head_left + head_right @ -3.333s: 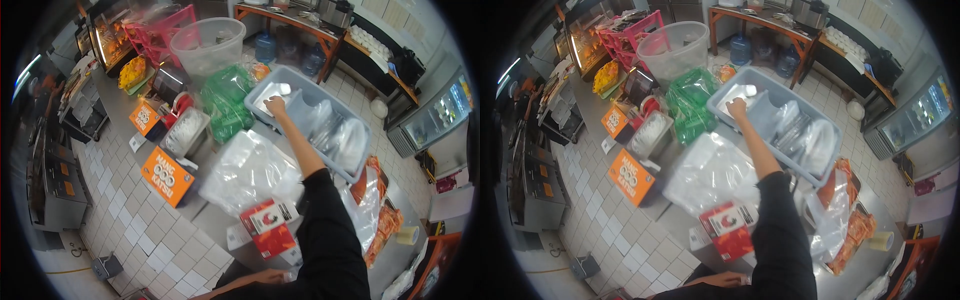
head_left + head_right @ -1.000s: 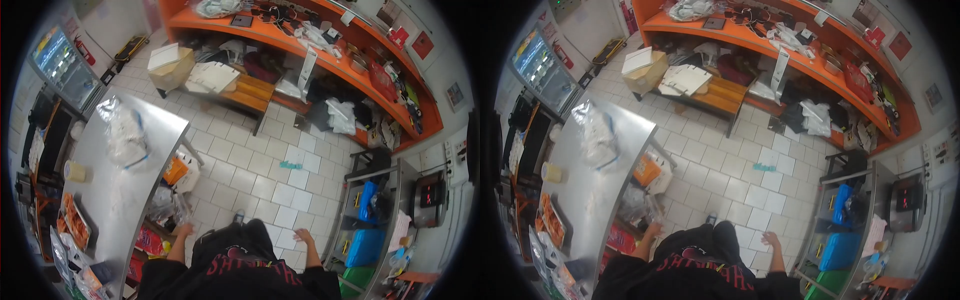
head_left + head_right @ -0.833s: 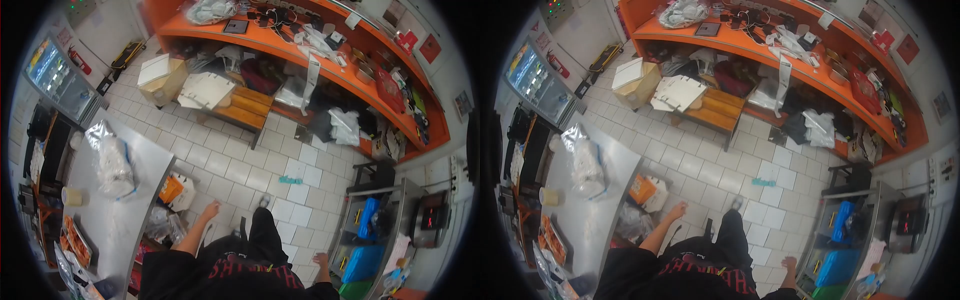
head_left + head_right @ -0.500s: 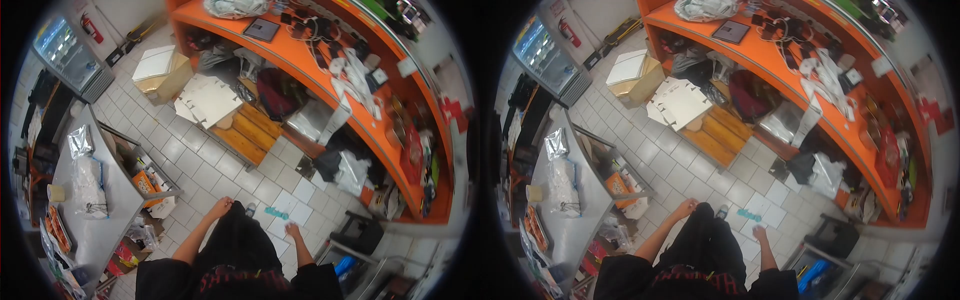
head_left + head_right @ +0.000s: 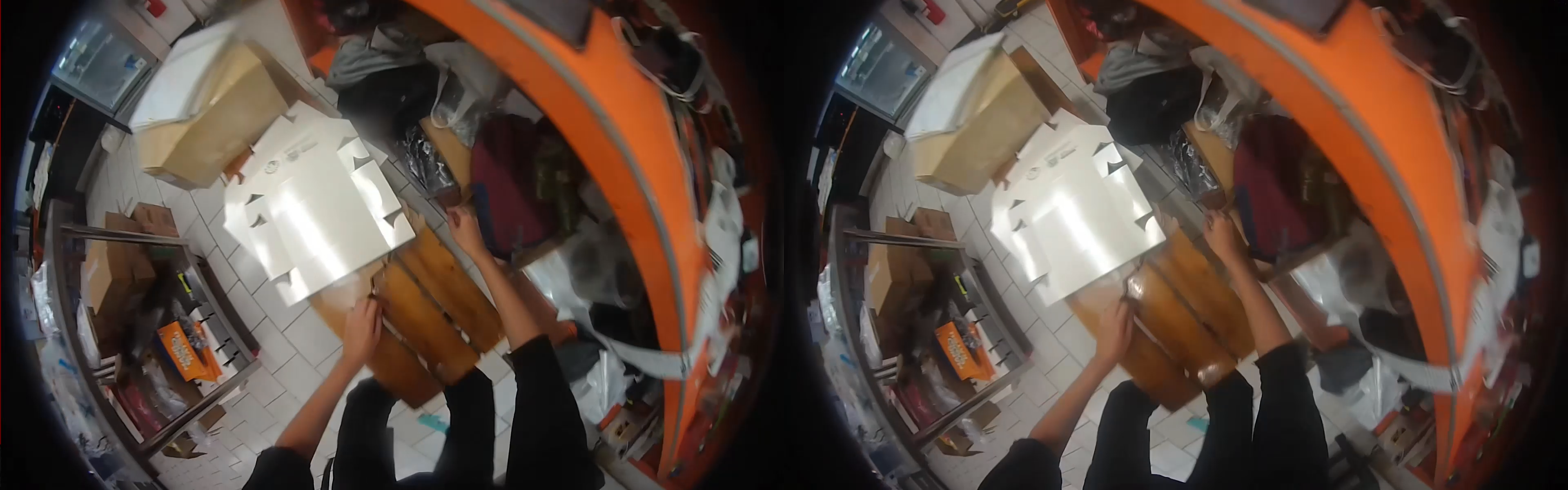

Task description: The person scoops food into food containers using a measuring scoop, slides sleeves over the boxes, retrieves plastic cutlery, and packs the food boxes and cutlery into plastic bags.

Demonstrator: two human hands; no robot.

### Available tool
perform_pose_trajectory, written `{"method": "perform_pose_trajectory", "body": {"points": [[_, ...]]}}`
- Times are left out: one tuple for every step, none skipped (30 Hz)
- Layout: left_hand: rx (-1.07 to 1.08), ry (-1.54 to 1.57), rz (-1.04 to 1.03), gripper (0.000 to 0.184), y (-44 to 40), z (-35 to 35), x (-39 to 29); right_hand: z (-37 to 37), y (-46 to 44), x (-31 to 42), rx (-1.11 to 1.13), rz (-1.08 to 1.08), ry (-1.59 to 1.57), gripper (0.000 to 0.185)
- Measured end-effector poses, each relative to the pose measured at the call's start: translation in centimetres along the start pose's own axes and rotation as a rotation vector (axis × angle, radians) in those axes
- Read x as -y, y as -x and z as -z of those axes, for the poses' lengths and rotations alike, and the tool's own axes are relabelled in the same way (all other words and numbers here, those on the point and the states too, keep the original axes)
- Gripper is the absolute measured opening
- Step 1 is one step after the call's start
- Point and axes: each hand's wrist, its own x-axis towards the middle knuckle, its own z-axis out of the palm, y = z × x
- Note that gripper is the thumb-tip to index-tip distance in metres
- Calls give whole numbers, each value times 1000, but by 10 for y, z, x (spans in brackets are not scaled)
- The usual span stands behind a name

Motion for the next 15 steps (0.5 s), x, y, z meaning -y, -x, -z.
{"method": "perform_pose_trajectory", "body": {"points": [[-28,-224,-15,19,2,-17,2,-21,-28,-16,14,72,45,24],[-50,-449,-25,19,7,-30,4,-58,-57,-54,-4,117,135,26],[4,-499,-25,20,9,-42,8,-96,-84,-90,-22,163,223,29],[59,-547,-25,21,12,-48,11,-106,-103,-94,0,167,214,29],[71,-574,-8,23,9,-57,22,-125,-128,-93,-148,265,376,26],[80,-593,-13,25,13,-49,12,-129,-141,-87,-317,359,547,23],[111,-605,-14,26,14,-46,10,-148,-153,-100,-302,364,539,23],[138,-615,-23,28,14,-45,11,-164,-165,-115,-84,611,631,24],[140,-612,-17,28,14,-46,12,-177,-173,-132,143,852,716,26],[119,-585,-25,28,15,-46,11,-186,-177,-156,152,851,716,26],[98,-563,-36,29,17,-47,15,-191,-181,-178,109,518,761,34],[100,-568,-35,29,20,-49,21,-197,-186,-189,60,183,789,42],[64,-597,-86,26,23,-53,27,-192,-184,-176,58,187,784,42],[27,-622,-135,23,25,-56,31,-173,-174,-147,-17,31,740,58],[94,-667,-106,37,26,-54,26,-164,-169,-130,-92,-123,696,74]]}}
